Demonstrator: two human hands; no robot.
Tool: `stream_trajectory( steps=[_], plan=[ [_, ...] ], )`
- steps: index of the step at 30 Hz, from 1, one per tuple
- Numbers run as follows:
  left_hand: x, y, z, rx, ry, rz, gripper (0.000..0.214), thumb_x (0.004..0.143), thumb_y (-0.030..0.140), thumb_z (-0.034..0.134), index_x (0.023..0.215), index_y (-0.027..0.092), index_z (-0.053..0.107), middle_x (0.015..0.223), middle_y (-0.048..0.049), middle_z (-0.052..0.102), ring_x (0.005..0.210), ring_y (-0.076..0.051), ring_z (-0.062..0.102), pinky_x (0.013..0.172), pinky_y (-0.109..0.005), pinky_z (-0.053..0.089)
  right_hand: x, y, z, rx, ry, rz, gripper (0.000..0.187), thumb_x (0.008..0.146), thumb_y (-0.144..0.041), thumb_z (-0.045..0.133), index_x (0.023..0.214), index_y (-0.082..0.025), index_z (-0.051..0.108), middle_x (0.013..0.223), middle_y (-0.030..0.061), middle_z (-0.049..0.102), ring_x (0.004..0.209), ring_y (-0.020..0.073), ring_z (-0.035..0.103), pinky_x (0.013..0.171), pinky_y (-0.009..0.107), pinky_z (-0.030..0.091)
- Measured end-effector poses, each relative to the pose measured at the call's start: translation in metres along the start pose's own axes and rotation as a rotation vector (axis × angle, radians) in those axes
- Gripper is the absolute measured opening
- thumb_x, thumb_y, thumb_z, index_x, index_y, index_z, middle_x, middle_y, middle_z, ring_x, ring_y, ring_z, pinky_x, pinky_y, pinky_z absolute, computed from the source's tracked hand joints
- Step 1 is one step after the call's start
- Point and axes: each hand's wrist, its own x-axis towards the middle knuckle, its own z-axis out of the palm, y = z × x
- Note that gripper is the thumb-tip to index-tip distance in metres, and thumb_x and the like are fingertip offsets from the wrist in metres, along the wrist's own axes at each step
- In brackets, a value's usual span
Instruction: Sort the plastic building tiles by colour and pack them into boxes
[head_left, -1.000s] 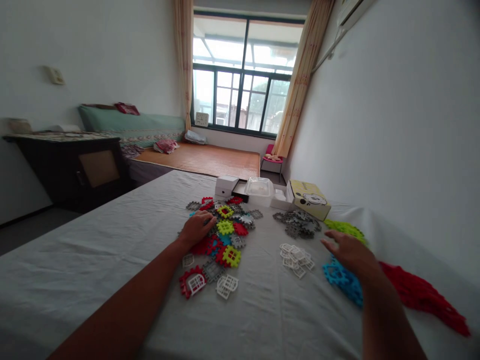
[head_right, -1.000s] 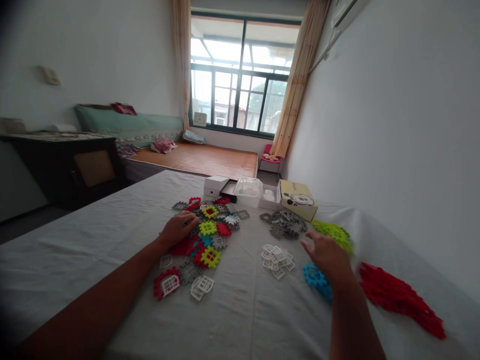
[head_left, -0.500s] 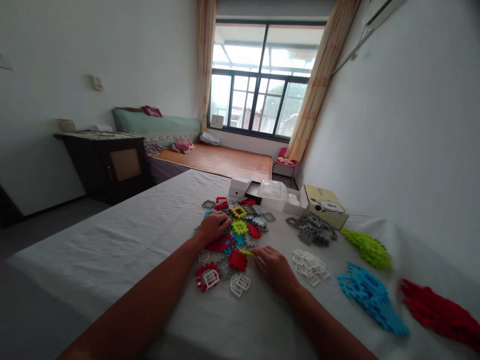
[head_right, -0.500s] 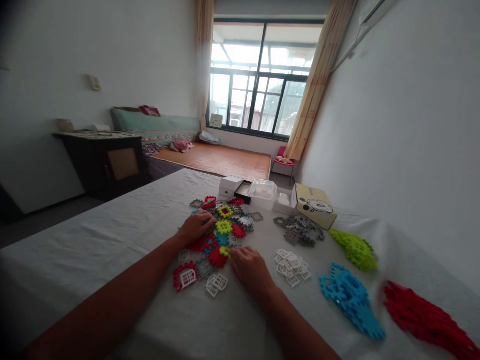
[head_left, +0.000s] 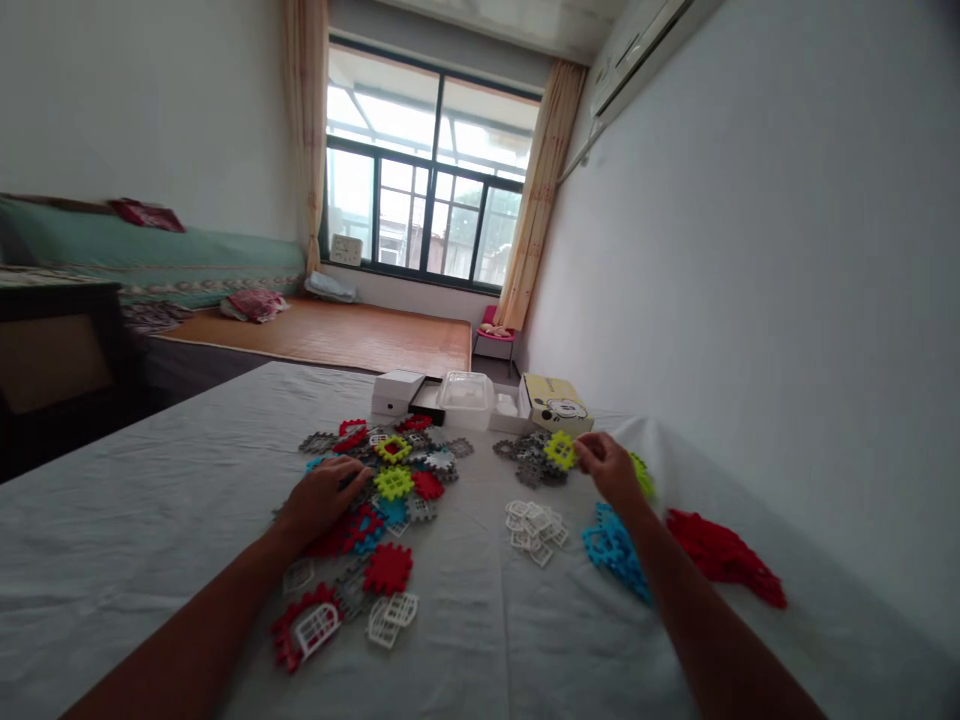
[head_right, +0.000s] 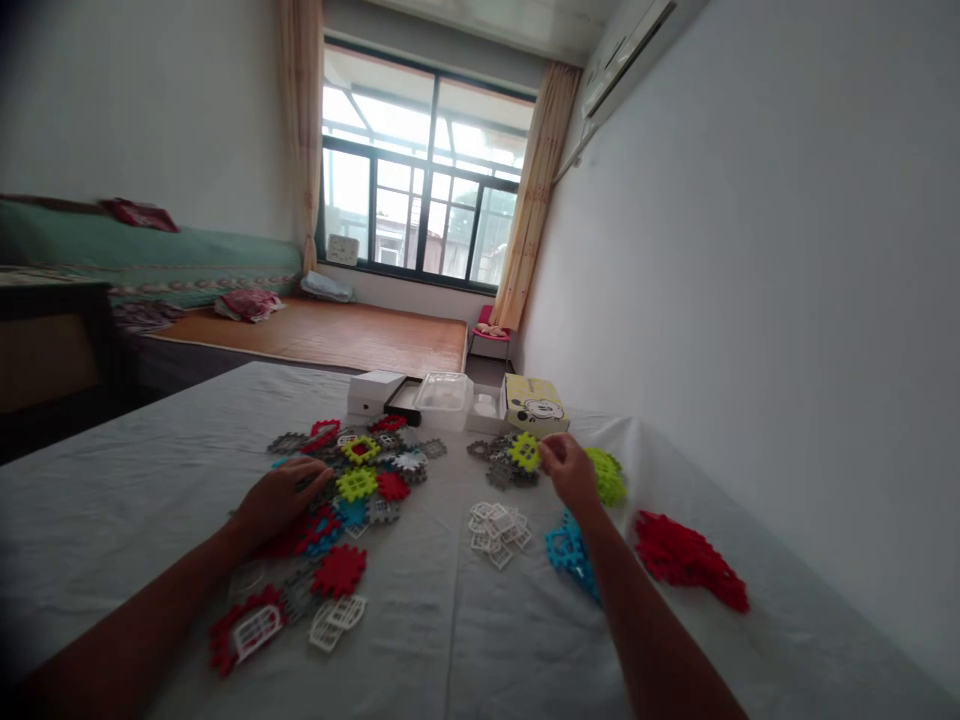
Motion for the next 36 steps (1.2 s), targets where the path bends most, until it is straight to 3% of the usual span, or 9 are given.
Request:
stream_trajectory(
  steps=[5, 9, 12, 14, 20, 23, 26, 31, 36],
  plan=[
    [0.001, -0.002, -0.002, 0.011, -0.001, -0.003, 0.036, 0.087, 0.048, 0.042, 0.081, 0.023, 0.067, 0.090, -0.0031, 0.069, 0.088, -0.020, 0.062, 0.082, -0.028, 0.044, 0.038, 0.065, -0.077, -0.239, 0.257, 0.204, 0.028, 0.073, -0.040, 0.052, 0.082, -0.016, 0.063, 0.073, 0.0104, 0.069, 0.068, 0.0222, 0.066, 0.064, 0.032, 0.050],
    [-0.001, -0.006, -0.011, 0.081, 0.097, -0.100, 0.036, 0.087, 0.048, 0.042, 0.085, 0.023, 0.067, 0.095, -0.0045, 0.069, 0.095, -0.022, 0.060, 0.086, -0.029, 0.043, 0.047, 0.085, -0.084, -0.356, 0.285, 0.252, 0.024, 0.071, -0.032, 0.052, 0.082, -0.015, 0.066, 0.079, 0.0130, 0.069, 0.077, 0.0261, 0.065, 0.073, 0.037, 0.048],
    [-0.005, -0.008, -0.015, 0.101, 0.157, -0.241, 0.036, 0.087, 0.044, 0.039, 0.089, 0.022, 0.068, 0.100, -0.0060, 0.068, 0.098, -0.023, 0.059, 0.089, -0.032, 0.042, 0.046, 0.069, -0.049, -0.382, 0.202, 0.176, 0.031, 0.073, -0.030, 0.050, 0.095, -0.015, 0.066, 0.094, 0.0135, 0.068, 0.082, 0.0261, 0.064, 0.079, 0.039, 0.046],
    [-0.006, -0.011, -0.013, 0.033, 0.142, -0.321, 0.035, 0.087, 0.041, 0.039, 0.093, 0.021, 0.068, 0.102, -0.0066, 0.068, 0.101, -0.022, 0.057, 0.092, -0.032, 0.041, 0.028, 0.035, -0.010, -0.338, 0.024, -0.018, 0.031, 0.078, -0.033, 0.049, 0.099, -0.018, 0.065, 0.096, 0.0105, 0.069, 0.082, 0.0241, 0.064, 0.080, 0.038, 0.047],
    [-0.006, -0.019, 0.002, -0.183, 0.147, -0.345, 0.036, 0.086, 0.041, 0.041, 0.086, 0.020, 0.069, 0.096, -0.0072, 0.069, 0.101, -0.021, 0.057, 0.094, -0.033, 0.039, -0.116, -0.121, 0.089, -0.060, -0.685, -0.887, 0.036, 0.088, -0.039, 0.049, 0.123, -0.035, 0.055, 0.127, -0.0015, 0.059, 0.120, 0.0240, 0.050, 0.101, 0.041, 0.040],
    [-0.006, -0.022, 0.004, -0.244, 0.167, -0.353, 0.040, 0.086, 0.045, 0.039, 0.086, 0.020, 0.070, 0.092, -0.0058, 0.070, 0.096, -0.020, 0.060, 0.090, -0.030, 0.042, -0.159, -0.163, 0.116, -0.019, -0.881, -1.078, 0.055, 0.086, -0.041, 0.054, 0.137, -0.044, 0.035, 0.140, -0.0085, 0.045, 0.130, 0.0222, 0.040, 0.113, 0.037, 0.025],
    [-0.005, -0.024, 0.004, -0.335, 0.200, -0.367, 0.047, 0.087, 0.048, 0.035, 0.090, 0.017, 0.071, 0.090, -0.0057, 0.072, 0.091, -0.020, 0.063, 0.084, -0.029, 0.046, -0.155, -0.165, 0.143, -0.048, -0.855, -1.092, 0.051, 0.088, -0.037, 0.052, 0.135, -0.047, 0.037, 0.139, -0.0106, 0.045, 0.131, 0.0215, 0.040, 0.114, 0.036, 0.022],
    [-0.003, -0.018, 0.004, -0.454, 0.247, -0.357, 0.054, 0.088, 0.049, 0.032, 0.096, 0.012, 0.070, 0.093, -0.0061, 0.073, 0.087, -0.019, 0.065, 0.079, -0.029, 0.050, -0.110, -0.139, 0.184, -0.105, -0.599, -0.972, 0.027, 0.087, -0.031, 0.055, 0.112, -0.039, 0.063, 0.133, -0.0046, 0.054, 0.127, 0.0249, 0.043, 0.108, 0.043, 0.030],
    [0.000, -0.011, 0.003, -0.444, 0.302, -0.334, 0.047, 0.088, 0.044, 0.034, 0.092, 0.015, 0.070, 0.095, -0.0066, 0.072, 0.096, -0.020, 0.063, 0.088, -0.030, 0.046, -0.067, -0.115, 0.185, 0.144, -0.305, -0.560, 0.029, 0.090, -0.038, 0.043, 0.104, -0.025, 0.066, 0.116, 0.0054, 0.065, 0.110, 0.0222, 0.055, 0.094, 0.040, 0.044]
  ],
)
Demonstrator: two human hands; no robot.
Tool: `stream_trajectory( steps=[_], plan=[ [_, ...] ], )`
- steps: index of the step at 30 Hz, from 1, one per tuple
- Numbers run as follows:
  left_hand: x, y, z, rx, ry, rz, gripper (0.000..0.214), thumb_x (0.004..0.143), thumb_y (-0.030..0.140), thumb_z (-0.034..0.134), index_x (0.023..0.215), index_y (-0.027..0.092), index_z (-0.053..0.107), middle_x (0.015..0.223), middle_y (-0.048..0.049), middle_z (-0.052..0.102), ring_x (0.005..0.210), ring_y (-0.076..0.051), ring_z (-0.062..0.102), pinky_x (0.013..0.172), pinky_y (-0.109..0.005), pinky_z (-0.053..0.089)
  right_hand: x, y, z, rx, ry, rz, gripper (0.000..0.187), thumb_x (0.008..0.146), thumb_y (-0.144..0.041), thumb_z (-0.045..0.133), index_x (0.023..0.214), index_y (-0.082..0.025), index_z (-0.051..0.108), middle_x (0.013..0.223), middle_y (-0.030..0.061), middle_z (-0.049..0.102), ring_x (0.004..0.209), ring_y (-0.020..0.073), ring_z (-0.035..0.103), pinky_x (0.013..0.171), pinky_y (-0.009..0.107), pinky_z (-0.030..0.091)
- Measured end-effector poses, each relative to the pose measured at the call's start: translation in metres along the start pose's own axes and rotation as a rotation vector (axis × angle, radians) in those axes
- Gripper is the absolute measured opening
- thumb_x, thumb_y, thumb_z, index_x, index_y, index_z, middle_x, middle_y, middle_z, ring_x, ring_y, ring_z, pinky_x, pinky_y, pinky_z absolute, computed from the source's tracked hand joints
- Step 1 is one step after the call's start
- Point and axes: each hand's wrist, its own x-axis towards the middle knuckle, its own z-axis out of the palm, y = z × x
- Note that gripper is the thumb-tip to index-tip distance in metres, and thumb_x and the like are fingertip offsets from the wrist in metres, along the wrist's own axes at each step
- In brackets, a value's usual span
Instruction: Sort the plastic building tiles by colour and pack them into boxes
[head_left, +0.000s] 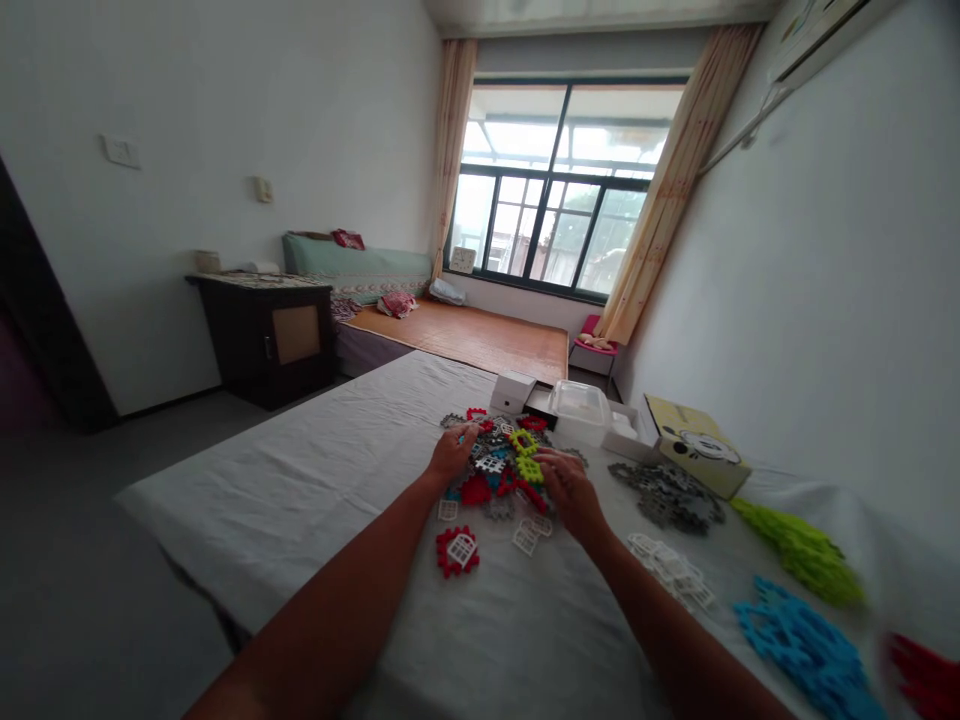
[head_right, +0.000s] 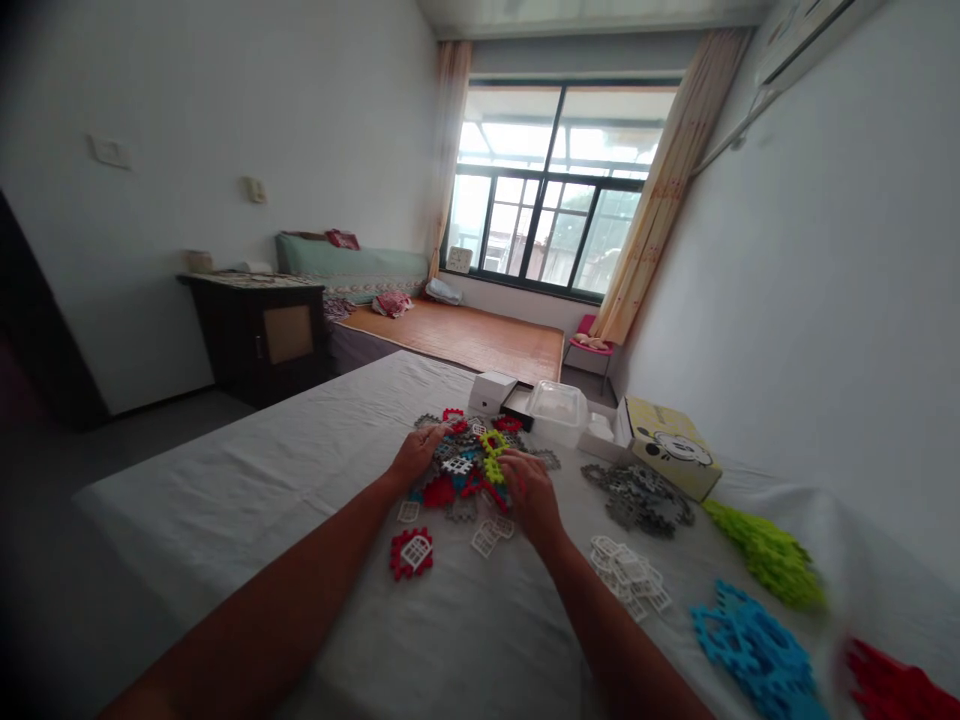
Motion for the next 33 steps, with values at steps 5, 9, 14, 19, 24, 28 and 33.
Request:
stream_trajectory(
  steps=[5, 9, 14, 19, 24, 28, 33],
  plan=[
    [0.000, 0.001, 0.001, 0.081, 0.021, 0.034, 0.040, 0.089, 0.038, 0.036, 0.087, 0.017, 0.070, 0.094, -0.0090, 0.070, 0.096, -0.022, 0.061, 0.091, -0.034, 0.043, -0.004, 0.026, -0.013, 0.093, 0.054, 0.300, 0.036, 0.086, -0.044, 0.045, 0.108, -0.020, 0.062, 0.100, 0.0074, 0.069, 0.083, 0.0205, 0.065, 0.073, 0.034, 0.053],
    [-0.001, 0.003, 0.005, 0.141, -0.011, 0.083, 0.037, 0.089, 0.035, 0.037, 0.085, 0.018, 0.069, 0.092, -0.0089, 0.070, 0.095, -0.022, 0.060, 0.092, -0.034, 0.042, -0.015, 0.022, 0.001, -0.121, -0.040, 0.114, 0.041, 0.082, -0.043, 0.055, 0.118, -0.024, 0.059, 0.114, 0.0080, 0.065, 0.111, 0.0274, 0.055, 0.090, 0.044, 0.045],
    [-0.001, 0.008, 0.006, 0.250, -0.046, 0.141, 0.038, 0.091, 0.034, 0.034, 0.084, 0.019, 0.068, 0.092, -0.0079, 0.069, 0.094, -0.020, 0.060, 0.091, -0.032, 0.043, -0.013, 0.006, 0.011, -0.241, -0.115, 0.014, 0.030, 0.084, -0.033, 0.057, 0.113, -0.028, 0.063, 0.116, 0.0046, 0.065, 0.114, 0.0256, 0.052, 0.096, 0.044, 0.037],
    [0.001, 0.009, 0.004, 0.304, -0.078, 0.149, 0.040, 0.091, 0.035, 0.032, 0.085, 0.020, 0.068, 0.094, -0.0063, 0.070, 0.095, -0.019, 0.061, 0.091, -0.030, 0.043, -0.008, -0.004, -0.001, -0.201, -0.002, 0.020, 0.024, 0.090, -0.034, 0.047, 0.104, -0.029, 0.067, 0.113, 0.0031, 0.066, 0.114, 0.0237, 0.051, 0.094, 0.040, 0.038],
    [0.006, 0.003, -0.001, 0.311, -0.094, 0.137, 0.041, 0.089, 0.041, 0.032, 0.089, 0.020, 0.068, 0.099, -0.0064, 0.069, 0.097, -0.020, 0.061, 0.091, -0.030, 0.044, -0.001, 0.002, -0.030, -0.069, 0.083, 0.152, 0.028, 0.088, -0.040, 0.047, 0.100, -0.021, 0.065, 0.086, 0.0054, 0.069, 0.079, 0.0185, 0.062, 0.074, 0.031, 0.047],
    [0.008, -0.002, -0.004, 0.343, -0.123, 0.121, 0.042, 0.088, 0.044, 0.032, 0.090, 0.021, 0.068, 0.100, -0.0056, 0.069, 0.098, -0.020, 0.061, 0.090, -0.030, 0.045, -0.006, 0.044, -0.082, -0.086, 0.139, 0.381, 0.035, 0.079, -0.046, 0.056, 0.099, -0.017, 0.059, 0.069, 0.0009, 0.069, 0.058, 0.0148, 0.062, 0.059, 0.025, 0.047],
    [0.008, -0.001, -0.005, 0.362, -0.134, 0.119, 0.044, 0.088, 0.045, 0.031, 0.090, 0.021, 0.067, 0.101, -0.0060, 0.069, 0.098, -0.021, 0.061, 0.090, -0.031, 0.045, -0.038, 0.117, -0.201, -0.355, 0.390, 0.637, 0.037, 0.078, -0.046, 0.049, 0.092, -0.014, 0.060, 0.082, 0.0113, 0.071, 0.071, 0.0205, 0.066, 0.064, 0.029, 0.048]
  ],
)
